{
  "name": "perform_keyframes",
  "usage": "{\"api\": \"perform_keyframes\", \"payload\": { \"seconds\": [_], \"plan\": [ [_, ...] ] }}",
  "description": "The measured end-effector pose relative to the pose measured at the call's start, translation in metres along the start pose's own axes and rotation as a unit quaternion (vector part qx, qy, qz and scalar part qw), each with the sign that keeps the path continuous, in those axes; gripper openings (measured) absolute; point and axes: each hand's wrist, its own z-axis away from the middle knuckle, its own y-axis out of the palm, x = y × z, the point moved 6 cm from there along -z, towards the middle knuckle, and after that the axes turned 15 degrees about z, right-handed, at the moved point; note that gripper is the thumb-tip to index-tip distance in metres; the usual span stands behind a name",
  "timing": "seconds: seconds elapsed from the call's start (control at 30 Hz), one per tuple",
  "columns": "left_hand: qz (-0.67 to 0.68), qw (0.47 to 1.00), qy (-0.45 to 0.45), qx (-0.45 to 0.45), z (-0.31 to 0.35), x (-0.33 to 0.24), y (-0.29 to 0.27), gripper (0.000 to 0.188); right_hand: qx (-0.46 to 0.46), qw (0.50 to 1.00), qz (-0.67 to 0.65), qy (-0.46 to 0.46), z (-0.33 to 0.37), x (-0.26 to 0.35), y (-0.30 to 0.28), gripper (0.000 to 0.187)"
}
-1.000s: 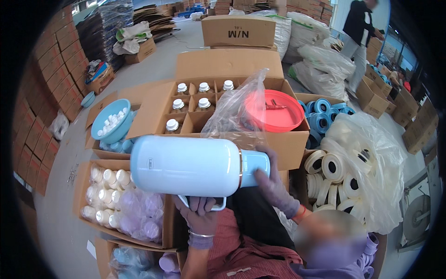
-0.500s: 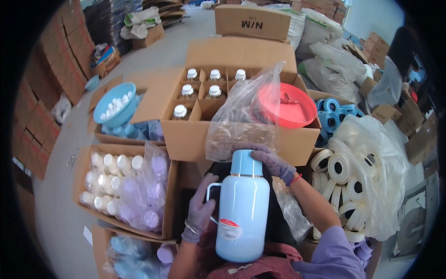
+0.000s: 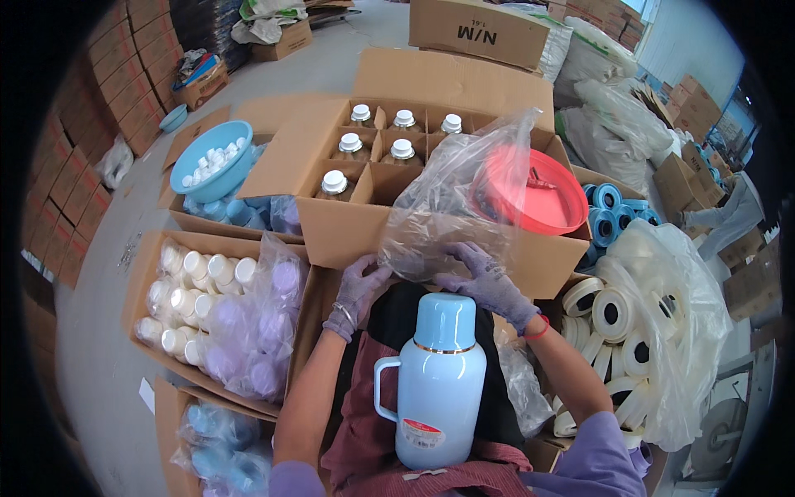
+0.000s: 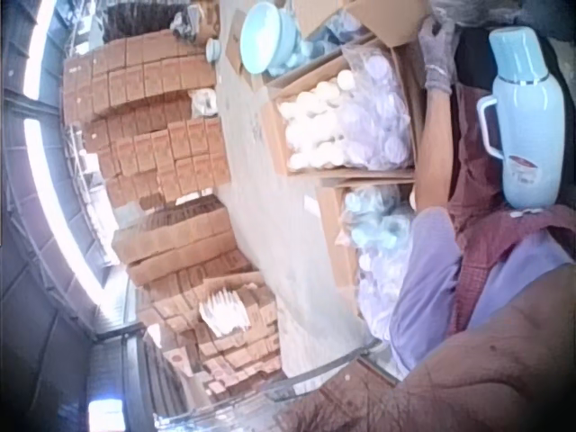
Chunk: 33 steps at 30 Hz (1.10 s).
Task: The person assembles thermos flasks by inserting inner stainless steel bottles into colored outer shells and attaching lids. They handle multiple flasks one at a time, placing completed units into a cardboard box.
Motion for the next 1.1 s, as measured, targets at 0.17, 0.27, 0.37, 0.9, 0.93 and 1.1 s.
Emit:
{"api": "perform_keyframes", "payload": {
  "seconds": [0.17,0.27,0.37,0.9,0.93,1.1],
  "plan": [
    [0.069,0.99,0.1,-0.073,-0.001,-0.04,0.022,0.019,-0.1,0.985,0.133,-0.036,-0.015,0.013,-0.003,0.075],
    [0.065,0.984,0.151,-0.071,-0.003,-0.067,0.035,0.016,-0.119,0.965,0.228,-0.051,-0.03,0.015,0.002,0.063],
    [0.155,0.972,0.176,0.008,-0.004,-0.059,0.052,0.035,-0.084,0.993,0.077,-0.024,-0.047,-0.011,0.015,0.052],
    [0.02,0.998,0.026,0.048,0.092,-0.062,0.015,0.024,-0.283,0.946,-0.134,0.086,0.069,-0.048,0.001,0.014],
    [-0.052,0.997,0.016,0.058,0.12,-0.067,0.016,0.025,-0.292,0.95,-0.104,0.039,0.085,-0.021,-0.002,0.013],
    [-0.057,0.99,-0.038,0.127,0.191,-0.038,-0.003,0.017,-0.218,0.973,0.056,0.043,0.181,0.029,0.017,0.018]
  ]
}}
